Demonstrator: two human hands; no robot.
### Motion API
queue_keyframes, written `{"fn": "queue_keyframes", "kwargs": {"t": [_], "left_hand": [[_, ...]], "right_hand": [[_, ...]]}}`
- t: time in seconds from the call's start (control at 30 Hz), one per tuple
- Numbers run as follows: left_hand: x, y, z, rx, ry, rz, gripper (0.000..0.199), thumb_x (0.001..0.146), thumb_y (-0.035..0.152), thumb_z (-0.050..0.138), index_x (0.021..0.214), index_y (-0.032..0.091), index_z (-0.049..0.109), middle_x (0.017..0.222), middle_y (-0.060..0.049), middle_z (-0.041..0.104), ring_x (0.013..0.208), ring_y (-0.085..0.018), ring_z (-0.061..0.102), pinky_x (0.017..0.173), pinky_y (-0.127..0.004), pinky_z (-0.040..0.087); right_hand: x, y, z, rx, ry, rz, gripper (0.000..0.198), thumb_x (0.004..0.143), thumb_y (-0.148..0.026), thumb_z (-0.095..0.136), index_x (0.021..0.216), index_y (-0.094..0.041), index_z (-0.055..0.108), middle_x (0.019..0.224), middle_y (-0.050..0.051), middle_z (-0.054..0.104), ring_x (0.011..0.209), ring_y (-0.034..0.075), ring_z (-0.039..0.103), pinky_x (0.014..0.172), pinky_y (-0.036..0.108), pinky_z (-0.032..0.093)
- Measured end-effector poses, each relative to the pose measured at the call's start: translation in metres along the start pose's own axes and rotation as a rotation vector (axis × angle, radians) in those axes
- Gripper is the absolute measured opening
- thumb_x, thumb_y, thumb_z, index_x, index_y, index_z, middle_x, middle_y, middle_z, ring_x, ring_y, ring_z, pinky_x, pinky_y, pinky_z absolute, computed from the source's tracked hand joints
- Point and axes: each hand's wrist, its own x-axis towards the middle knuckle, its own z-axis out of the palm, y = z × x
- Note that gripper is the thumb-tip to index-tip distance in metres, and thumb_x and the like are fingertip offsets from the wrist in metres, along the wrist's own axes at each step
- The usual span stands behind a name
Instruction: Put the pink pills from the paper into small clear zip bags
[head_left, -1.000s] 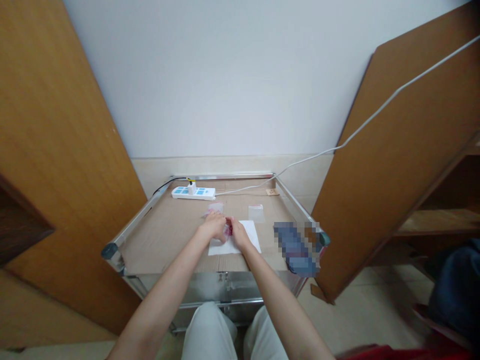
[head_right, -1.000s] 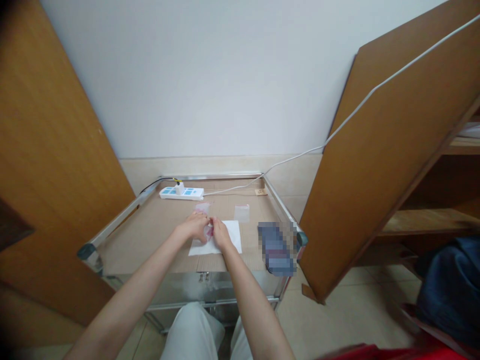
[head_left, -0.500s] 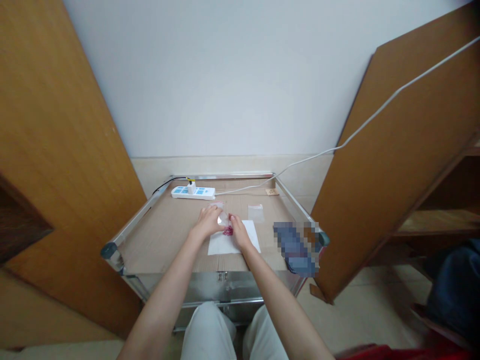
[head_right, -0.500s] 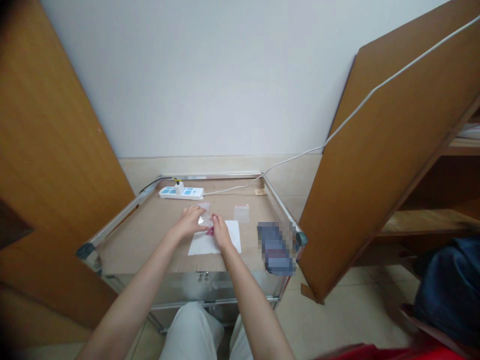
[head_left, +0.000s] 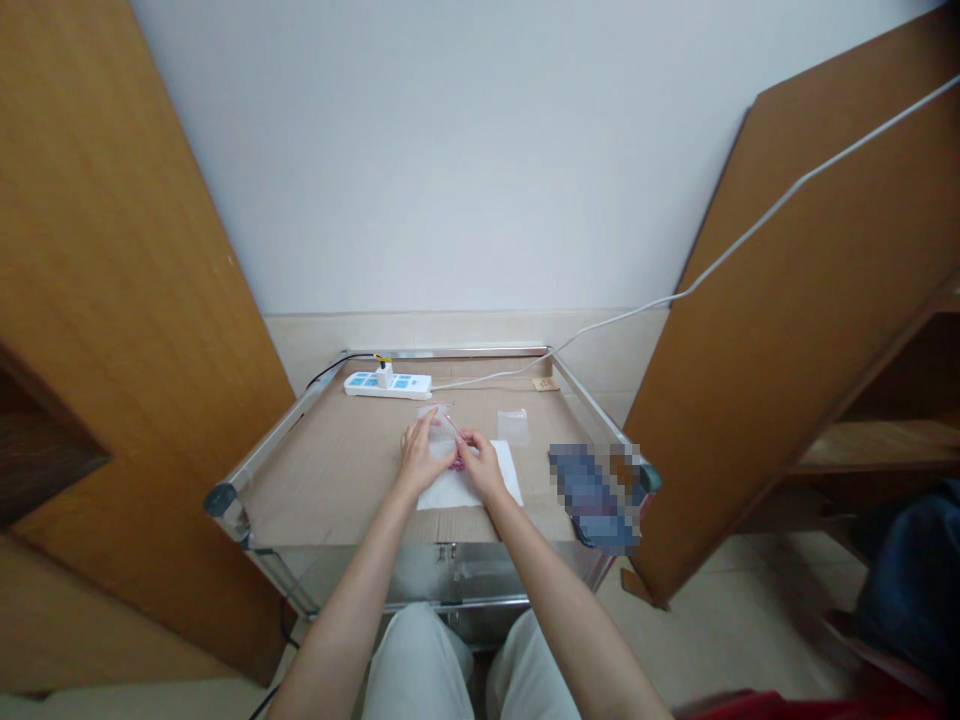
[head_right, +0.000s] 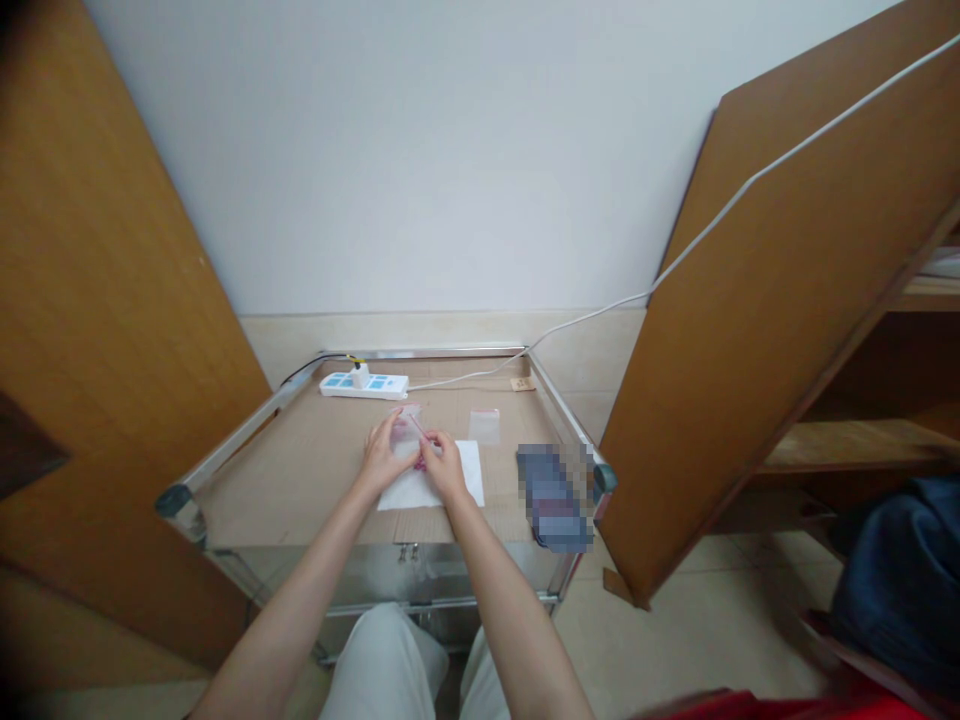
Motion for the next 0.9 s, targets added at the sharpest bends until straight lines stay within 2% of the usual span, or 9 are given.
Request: {"fn": "queue_keyframes", "kwargs": {"t": [0.13, 0.27, 0.4, 0.5, 0.57, 0.67, 0.77, 0.9], "left_hand": [[-0.001, -0.006, 0.004, -0.236, 0.039, -0.055, 0.062, 0.065, 0.03, 0.053, 0.12, 0.02, 0.028, 0.101, -0.005, 0.052, 0.089, -0.015, 0.051, 0.082, -0.029, 0.037], [0.003, -0.015, 0.014, -0.497, 0.06, -0.214, 0.048, 0.067, 0.035, 0.05, 0.11, 0.017, 0.039, 0.083, -0.004, 0.057, 0.067, -0.011, 0.056, 0.062, -0.024, 0.044], [0.006, -0.017, 0.019, -0.734, -0.085, -0.409, 0.043, 0.062, 0.041, 0.054, 0.094, 0.014, 0.047, 0.058, 0.001, 0.057, 0.044, -0.011, 0.053, 0.036, -0.018, 0.035], [0.005, -0.015, 0.018, -0.839, -0.195, -0.49, 0.038, 0.061, 0.045, 0.054, 0.081, 0.014, 0.048, 0.05, 0.002, 0.055, 0.036, -0.011, 0.051, 0.028, -0.016, 0.026], [0.003, -0.015, 0.018, -0.897, -0.208, -0.493, 0.038, 0.06, 0.045, 0.056, 0.08, 0.014, 0.048, 0.05, 0.002, 0.055, 0.037, -0.012, 0.053, 0.028, -0.015, 0.026], [-0.001, -0.019, 0.021, -0.939, -0.156, -0.469, 0.04, 0.058, 0.043, 0.059, 0.082, 0.014, 0.048, 0.053, 0.001, 0.058, 0.04, -0.011, 0.054, 0.03, -0.015, 0.029], [-0.004, -0.023, 0.023, -0.943, -0.128, -0.448, 0.038, 0.057, 0.042, 0.06, 0.081, 0.013, 0.05, 0.056, -0.001, 0.059, 0.04, -0.01, 0.053, 0.03, -0.015, 0.03], [-0.006, -0.024, 0.024, -0.914, -0.153, -0.425, 0.039, 0.058, 0.043, 0.059, 0.081, 0.012, 0.052, 0.057, -0.002, 0.059, 0.04, -0.01, 0.053, 0.03, -0.015, 0.029]], "right_hand": [[0.0, 0.001, 0.0, -0.005, 0.009, 0.034, 0.02, 0.075, -0.034, 0.044, 0.08, -0.017, 0.055, 0.08, 0.005, 0.058, 0.077, 0.015, 0.052, 0.069, 0.027, 0.042], [-0.001, 0.0, 0.0, -0.014, 0.031, 0.048, 0.019, 0.074, -0.033, 0.045, 0.078, -0.017, 0.053, 0.078, 0.004, 0.056, 0.07, 0.014, 0.052, 0.063, 0.026, 0.043], [-0.001, -0.003, -0.001, -0.046, 0.038, 0.012, 0.016, 0.073, -0.03, 0.046, 0.077, -0.017, 0.054, 0.076, 0.004, 0.056, 0.073, 0.015, 0.052, 0.065, 0.025, 0.042], [-0.001, -0.003, -0.002, -0.062, 0.029, -0.013, 0.015, 0.073, -0.028, 0.046, 0.076, -0.016, 0.054, 0.075, 0.003, 0.056, 0.073, 0.015, 0.051, 0.065, 0.025, 0.041], [-0.001, -0.003, -0.002, -0.066, 0.024, -0.025, 0.014, 0.073, -0.028, 0.045, 0.076, -0.016, 0.053, 0.075, 0.003, 0.056, 0.073, 0.014, 0.051, 0.065, 0.025, 0.04], [-0.001, -0.002, -0.001, -0.071, 0.015, -0.03, 0.014, 0.073, -0.028, 0.045, 0.075, -0.017, 0.053, 0.074, 0.003, 0.056, 0.073, 0.014, 0.051, 0.064, 0.024, 0.04], [-0.002, -0.004, -0.002, -0.076, 0.002, -0.034, 0.014, 0.073, -0.028, 0.045, 0.076, -0.017, 0.053, 0.075, 0.003, 0.057, 0.073, 0.014, 0.051, 0.064, 0.024, 0.04], [-0.003, -0.009, -0.003, -0.1, -0.039, -0.049, 0.014, 0.074, -0.028, 0.045, 0.077, -0.017, 0.054, 0.075, 0.003, 0.057, 0.071, 0.014, 0.051, 0.064, 0.025, 0.04]]}}
